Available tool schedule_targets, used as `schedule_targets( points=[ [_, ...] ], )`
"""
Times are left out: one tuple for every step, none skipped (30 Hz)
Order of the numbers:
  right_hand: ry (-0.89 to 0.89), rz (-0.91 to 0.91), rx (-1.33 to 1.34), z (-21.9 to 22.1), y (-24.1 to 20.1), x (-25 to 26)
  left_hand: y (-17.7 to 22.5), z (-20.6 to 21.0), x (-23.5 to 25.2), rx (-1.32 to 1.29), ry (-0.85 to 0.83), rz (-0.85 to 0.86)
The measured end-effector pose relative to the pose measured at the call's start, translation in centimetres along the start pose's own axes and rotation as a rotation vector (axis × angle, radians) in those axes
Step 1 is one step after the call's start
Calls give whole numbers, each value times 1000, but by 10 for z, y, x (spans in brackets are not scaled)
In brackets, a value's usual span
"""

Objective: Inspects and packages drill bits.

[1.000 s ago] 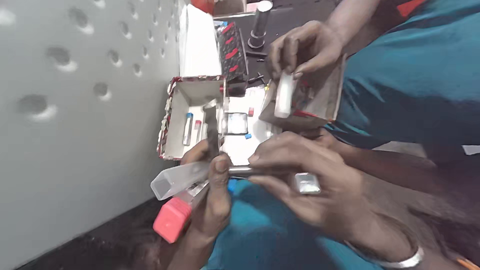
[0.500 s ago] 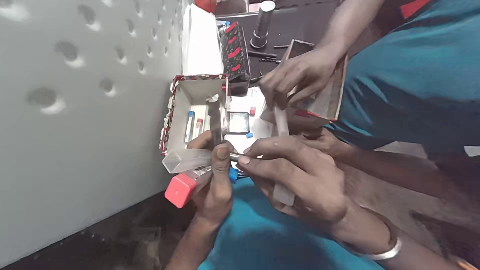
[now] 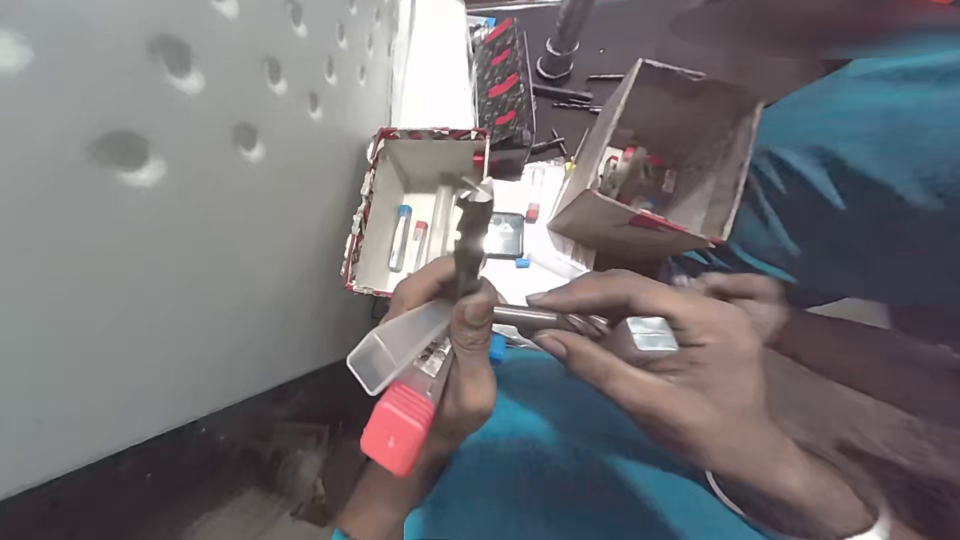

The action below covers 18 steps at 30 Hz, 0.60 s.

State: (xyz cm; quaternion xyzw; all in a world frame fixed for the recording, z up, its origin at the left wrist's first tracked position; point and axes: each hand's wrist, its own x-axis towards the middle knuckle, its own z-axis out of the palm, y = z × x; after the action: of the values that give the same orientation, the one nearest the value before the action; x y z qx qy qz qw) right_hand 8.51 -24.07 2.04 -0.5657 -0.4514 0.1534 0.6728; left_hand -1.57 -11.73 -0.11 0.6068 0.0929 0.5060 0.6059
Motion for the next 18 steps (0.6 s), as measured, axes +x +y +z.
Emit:
schedule_targets(
  points=[
    [1,0,13,0,-1,0,2,0,-1,-19,-5,-3],
    [1,-6,19,0,-2,-1,3,0,0,-36,-7,-2],
    [1,-14,16,-1,-2,-1,5,0,1,-61,-15,-4],
    [-1,-20,18,-1,-3,-2,7,1,2,-89,-24,-14],
    [-2,-22,32,-1,-3,-2,8,1,2,-114,-31,-33],
    [-2,-23,47,0,-5,-3,10,2,1,-125,-27,-44],
    [-3,-20,54,0,-6,-3,11,4,0,-139,-14,-51],
    [-1,-15,66,0,-7,-3,13,5,0,-157,2,-59],
    [2,-12,79,1,-7,-3,15,7,0,-173,21,-69],
    [3,-9,83,1,-8,-2,16,7,-1,-186,28,-80],
    [2,-10,78,1,-8,-2,17,6,-1,-188,23,-91],
    [-2,-12,71,1,-8,-1,18,6,-1,-187,34,-93],
    [-7,-14,70,0,-8,-1,18,7,-1,-187,41,-90],
    [-6,-19,74,0,-8,0,17,6,-1,-181,44,-89],
    [-4,-21,77,0,-8,0,17,6,-2,-171,51,-89],
    [-2,-23,79,0,-8,0,17,5,-3,-165,52,-97],
    [1,-25,78,0,-8,1,17,3,-3,-151,43,-104],
    [-3,-33,69,-1,-8,1,17,2,-3,-141,27,-110]
  ],
)
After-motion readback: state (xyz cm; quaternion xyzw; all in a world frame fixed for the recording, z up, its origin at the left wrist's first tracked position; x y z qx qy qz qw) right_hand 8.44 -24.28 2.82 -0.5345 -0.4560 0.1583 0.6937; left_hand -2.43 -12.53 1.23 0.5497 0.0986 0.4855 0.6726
